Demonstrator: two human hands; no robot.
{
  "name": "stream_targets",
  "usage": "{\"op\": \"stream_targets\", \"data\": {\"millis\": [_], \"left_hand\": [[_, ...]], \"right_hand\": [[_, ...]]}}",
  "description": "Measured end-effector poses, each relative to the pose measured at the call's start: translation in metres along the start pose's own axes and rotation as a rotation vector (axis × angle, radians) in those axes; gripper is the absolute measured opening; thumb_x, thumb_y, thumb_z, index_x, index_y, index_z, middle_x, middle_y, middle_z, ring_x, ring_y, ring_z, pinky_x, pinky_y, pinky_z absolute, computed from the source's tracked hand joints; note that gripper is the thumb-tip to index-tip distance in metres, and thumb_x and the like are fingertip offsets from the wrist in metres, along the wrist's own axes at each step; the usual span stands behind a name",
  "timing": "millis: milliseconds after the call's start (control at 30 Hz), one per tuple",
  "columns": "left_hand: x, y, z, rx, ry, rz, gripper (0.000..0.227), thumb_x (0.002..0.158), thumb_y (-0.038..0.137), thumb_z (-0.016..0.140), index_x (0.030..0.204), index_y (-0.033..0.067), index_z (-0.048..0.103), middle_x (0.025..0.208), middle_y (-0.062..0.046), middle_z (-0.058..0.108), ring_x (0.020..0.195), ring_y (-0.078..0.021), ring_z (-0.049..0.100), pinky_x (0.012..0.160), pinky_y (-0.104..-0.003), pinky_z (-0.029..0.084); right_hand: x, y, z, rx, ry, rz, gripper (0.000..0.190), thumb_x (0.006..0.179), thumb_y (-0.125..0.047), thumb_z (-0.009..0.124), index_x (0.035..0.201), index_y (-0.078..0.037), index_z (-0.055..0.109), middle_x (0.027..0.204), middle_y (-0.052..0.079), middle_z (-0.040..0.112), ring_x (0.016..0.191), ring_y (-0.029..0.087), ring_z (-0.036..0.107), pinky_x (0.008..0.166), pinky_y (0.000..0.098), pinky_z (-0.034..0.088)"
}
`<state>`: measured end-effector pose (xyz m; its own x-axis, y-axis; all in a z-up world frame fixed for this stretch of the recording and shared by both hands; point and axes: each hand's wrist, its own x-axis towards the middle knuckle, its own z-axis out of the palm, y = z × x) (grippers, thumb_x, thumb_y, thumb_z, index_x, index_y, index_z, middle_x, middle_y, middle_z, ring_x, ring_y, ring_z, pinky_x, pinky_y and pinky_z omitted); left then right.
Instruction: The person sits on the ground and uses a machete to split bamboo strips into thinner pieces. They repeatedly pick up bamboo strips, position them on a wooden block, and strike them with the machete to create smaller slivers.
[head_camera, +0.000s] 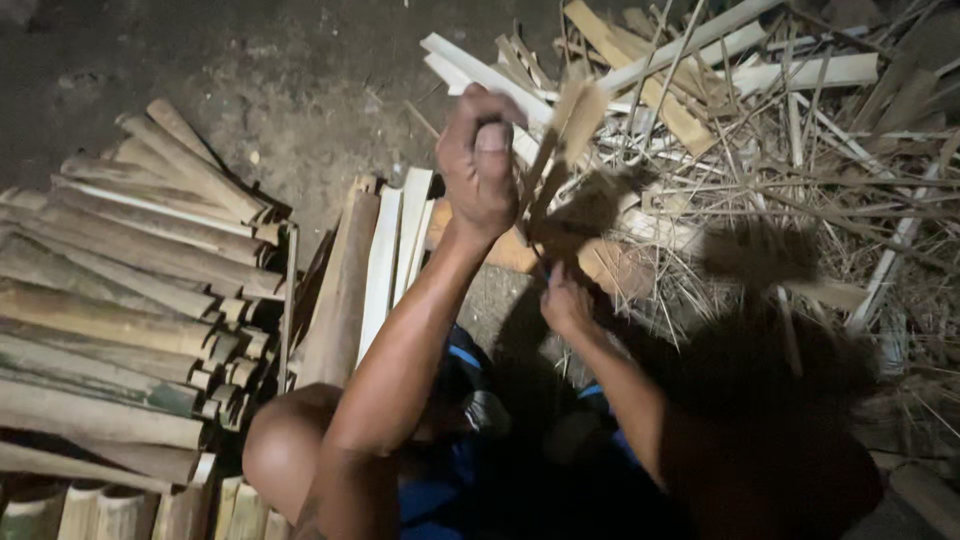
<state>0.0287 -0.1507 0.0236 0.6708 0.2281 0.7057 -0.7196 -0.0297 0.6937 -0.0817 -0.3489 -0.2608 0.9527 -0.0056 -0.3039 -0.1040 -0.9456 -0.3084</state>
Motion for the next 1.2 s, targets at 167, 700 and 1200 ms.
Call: {"op": "stream_targets", "data": {"millis": [167, 700, 1200], "left_hand": [[-0.009, 0.012, -0.015, -0.178, -0.007, -0.101, 0.036, 0.107, 0.047, 0.05, 0.115, 0.0117, 0.053, 0.101, -0.003, 0.049, 0.082, -0.0086, 0.045, 0.07, -0.025, 0.039], [0.022, 0.008, 0.085, 0.167, 0.186, 0.046, 0.052, 0.099, 0.018, 0.053, 0.146, 0.0076, 0.033, 0.146, -0.012, 0.032, 0.137, -0.0256, 0.033, 0.12, -0.04, 0.029], [0.038, -0.018, 0.009, -0.032, 0.176, -0.038, 0.055, 0.101, 0.006, 0.048, 0.154, 0.0027, 0.033, 0.152, -0.016, 0.045, 0.141, -0.0273, 0.042, 0.125, -0.035, 0.025]], "right_hand": [[-0.017, 0.016, 0.049, 0.284, 0.398, -0.256, 0.058, 0.087, -0.011, 0.058, 0.14, 0.005, 0.042, 0.114, 0.035, 0.066, 0.095, 0.052, 0.066, 0.086, 0.0569, 0.054], [-0.013, -0.041, -0.065, 0.553, 0.404, -0.1, 0.041, 0.095, -0.013, 0.063, 0.13, 0.005, 0.053, 0.091, 0.02, 0.068, 0.078, 0.032, 0.071, 0.064, 0.0428, 0.056], [-0.019, -0.037, -0.074, 0.657, -0.061, 0.089, 0.047, 0.103, -0.022, 0.056, 0.143, -0.004, 0.042, 0.09, 0.01, 0.064, 0.06, 0.019, 0.063, 0.048, 0.0347, 0.053]]}}
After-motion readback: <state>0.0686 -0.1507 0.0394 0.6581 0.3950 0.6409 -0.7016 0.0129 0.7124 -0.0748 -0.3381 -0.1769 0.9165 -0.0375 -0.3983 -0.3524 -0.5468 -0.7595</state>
